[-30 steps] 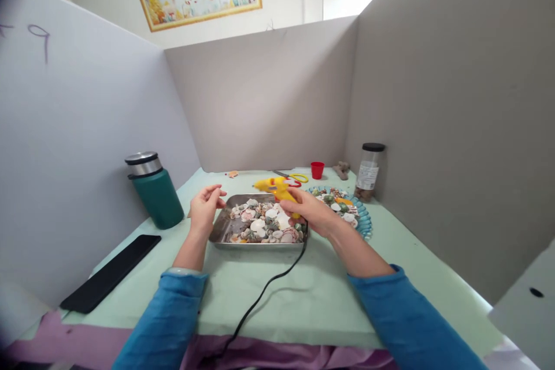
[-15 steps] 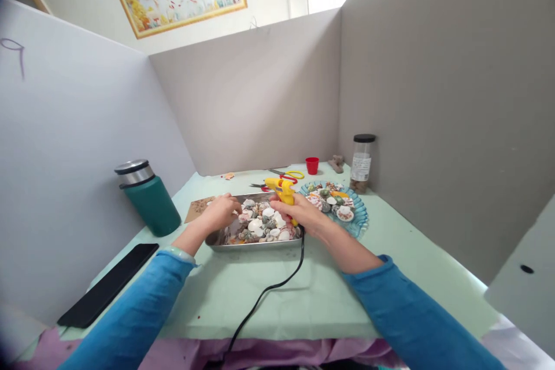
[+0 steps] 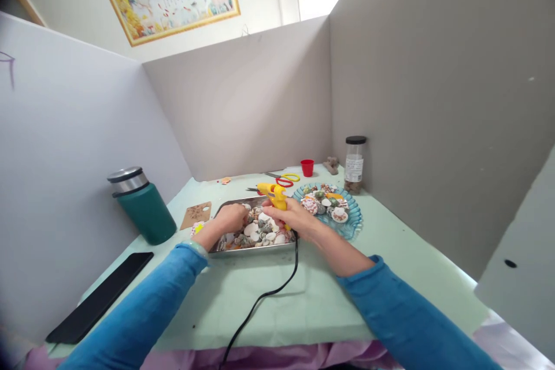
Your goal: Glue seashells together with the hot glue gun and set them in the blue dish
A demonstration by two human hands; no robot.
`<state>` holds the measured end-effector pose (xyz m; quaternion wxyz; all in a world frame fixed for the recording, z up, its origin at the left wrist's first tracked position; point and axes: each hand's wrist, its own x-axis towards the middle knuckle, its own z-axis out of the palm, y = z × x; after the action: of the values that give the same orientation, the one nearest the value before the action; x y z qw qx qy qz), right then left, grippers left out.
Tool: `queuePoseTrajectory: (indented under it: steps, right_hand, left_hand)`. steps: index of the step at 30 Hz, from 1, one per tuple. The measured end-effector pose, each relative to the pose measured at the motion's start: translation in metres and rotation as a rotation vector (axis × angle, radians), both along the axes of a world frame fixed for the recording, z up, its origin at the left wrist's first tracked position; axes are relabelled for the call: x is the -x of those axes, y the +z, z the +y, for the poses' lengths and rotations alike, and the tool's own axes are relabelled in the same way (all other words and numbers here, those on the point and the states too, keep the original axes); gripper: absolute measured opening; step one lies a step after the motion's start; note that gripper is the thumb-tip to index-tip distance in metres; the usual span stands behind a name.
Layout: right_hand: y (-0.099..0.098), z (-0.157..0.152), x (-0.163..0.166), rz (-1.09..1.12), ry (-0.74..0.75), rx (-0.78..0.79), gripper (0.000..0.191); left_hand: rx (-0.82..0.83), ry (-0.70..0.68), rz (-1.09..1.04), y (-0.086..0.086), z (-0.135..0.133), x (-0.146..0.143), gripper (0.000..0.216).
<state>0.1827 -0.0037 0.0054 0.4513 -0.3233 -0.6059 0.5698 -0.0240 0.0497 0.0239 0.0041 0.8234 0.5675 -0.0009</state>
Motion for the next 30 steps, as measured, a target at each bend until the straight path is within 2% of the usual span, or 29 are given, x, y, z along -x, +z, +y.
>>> queuePoseTrajectory:
  steps: [3,5,7,8,9,11,14,18,25,30]
  right_hand:
    - [0.002,-0.002,0.003,0.002,-0.054,-0.003,0.037]
    - [0.003,-0.002,0.007,0.011,-0.115,-0.031,0.035]
    - [0.004,-0.001,0.011,0.035,-0.167,-0.082,0.035]
    - [0.005,-0.001,0.014,0.056,-0.188,-0.110,0.035]
    - [0.005,0.000,0.016,0.077,-0.201,-0.131,0.035]
    - [0.007,-0.001,0.020,0.118,-0.208,-0.150,0.036]
    - [0.010,-0.004,0.024,0.173,-0.189,-0.150,0.037]
    - [0.008,-0.005,0.027,0.178,-0.179,-0.146,0.037]
    - [0.003,-0.005,0.030,0.159,-0.110,-0.150,0.032]
    - [0.005,-0.006,0.028,0.154,-0.130,-0.150,0.032]
  left_hand:
    - [0.019,0.013,-0.145,0.006,-0.006,0.009,0.008]
    - [0.097,-0.012,-0.354,0.010,-0.016,0.011,0.014]
    - [0.405,-0.081,-1.040,0.013,-0.030,0.010,0.012]
    - [0.568,-0.102,-1.286,0.013,-0.037,0.008,0.014]
    - [0.697,-0.110,-1.462,0.013,-0.043,0.007,0.016]
    - [0.860,-0.086,-1.674,0.010,-0.051,0.004,0.021]
    - [0.935,-0.018,-1.782,0.003,-0.054,0.001,0.023]
    - [0.964,-0.042,-1.800,-0.004,-0.053,-0.001,0.023]
    - [0.949,-0.050,-1.758,-0.002,-0.056,-0.007,0.025]
    - [0.943,-0.040,-1.753,-0.002,-0.057,-0.008,0.026]
